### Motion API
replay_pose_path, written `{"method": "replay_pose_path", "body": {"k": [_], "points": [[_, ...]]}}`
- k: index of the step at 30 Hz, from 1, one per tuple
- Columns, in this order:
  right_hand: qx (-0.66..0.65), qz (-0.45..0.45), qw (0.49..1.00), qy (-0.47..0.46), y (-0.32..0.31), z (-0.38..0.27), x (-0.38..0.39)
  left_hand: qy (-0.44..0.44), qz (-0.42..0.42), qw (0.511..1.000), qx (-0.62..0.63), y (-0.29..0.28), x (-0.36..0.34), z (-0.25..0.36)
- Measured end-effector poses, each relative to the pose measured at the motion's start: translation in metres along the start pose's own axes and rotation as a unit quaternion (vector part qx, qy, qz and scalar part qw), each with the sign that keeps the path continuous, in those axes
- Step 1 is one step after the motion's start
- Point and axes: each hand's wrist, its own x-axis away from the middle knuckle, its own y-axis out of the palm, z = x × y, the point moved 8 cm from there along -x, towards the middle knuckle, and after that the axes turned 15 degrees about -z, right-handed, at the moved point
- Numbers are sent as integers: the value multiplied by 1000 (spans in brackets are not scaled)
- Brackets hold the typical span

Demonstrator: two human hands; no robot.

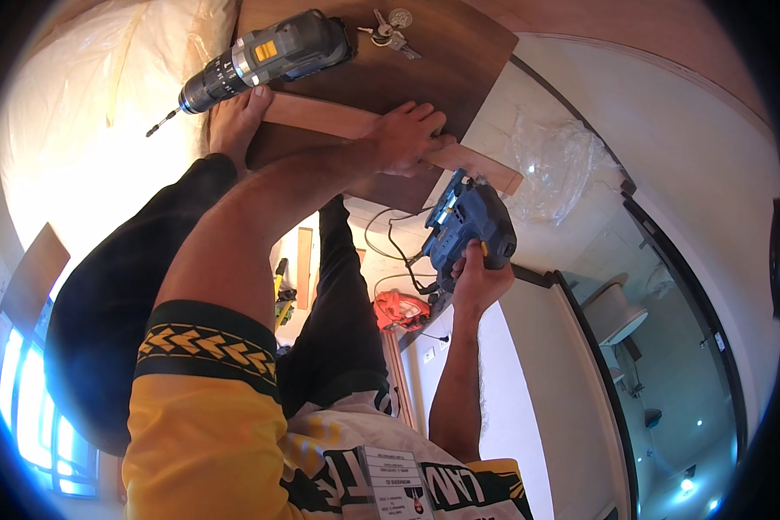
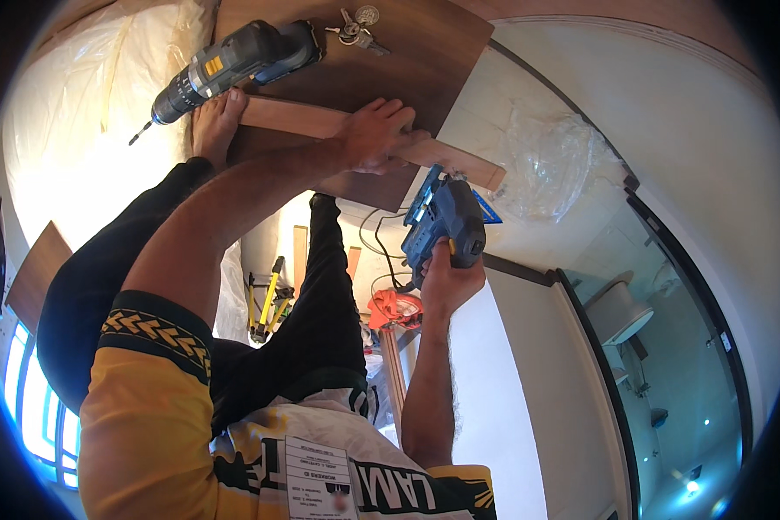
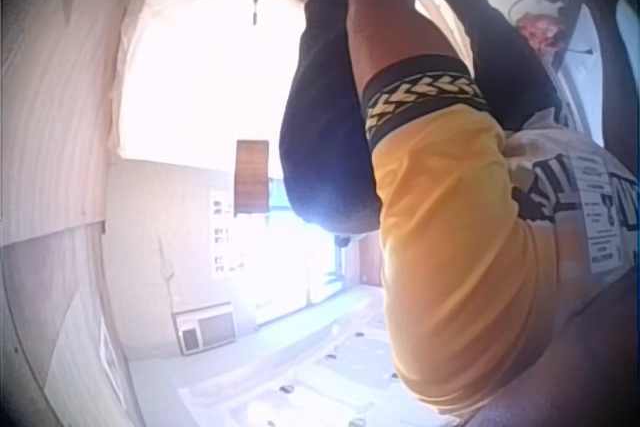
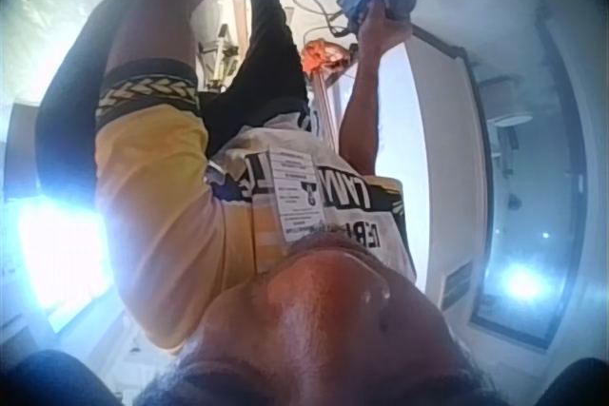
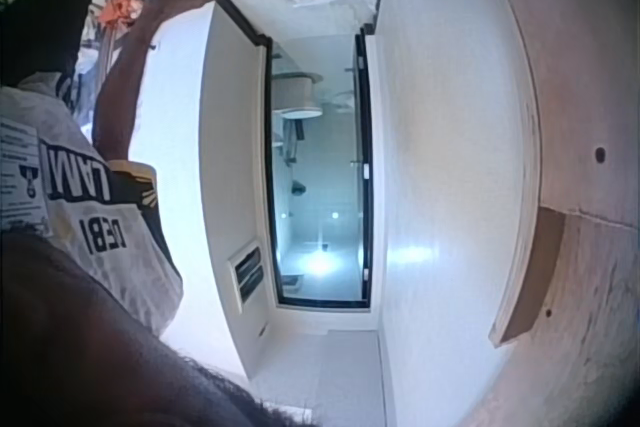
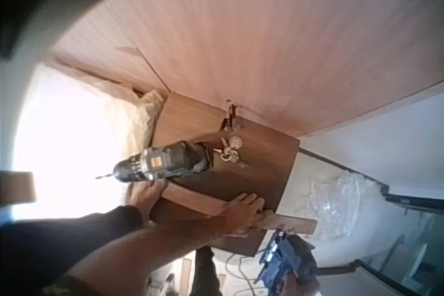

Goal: The person aligns and fits a wooden panel onto the side of a bedside cabinet, kemudian uses a jigsaw to trim another piece of wood while working on the floor.

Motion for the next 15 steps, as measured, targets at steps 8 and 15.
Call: {"method": "replay_pose_path", "body": {"k": [8, 15], "points": [[-15, 6, 1000, 3, 2, -5, 2, 3, 2, 1000, -6, -3, 0, 1], [-27, 9, 1000, -3, 2, -2, 1, 1, 5, 1000, -9, -3, 0, 1]]}}
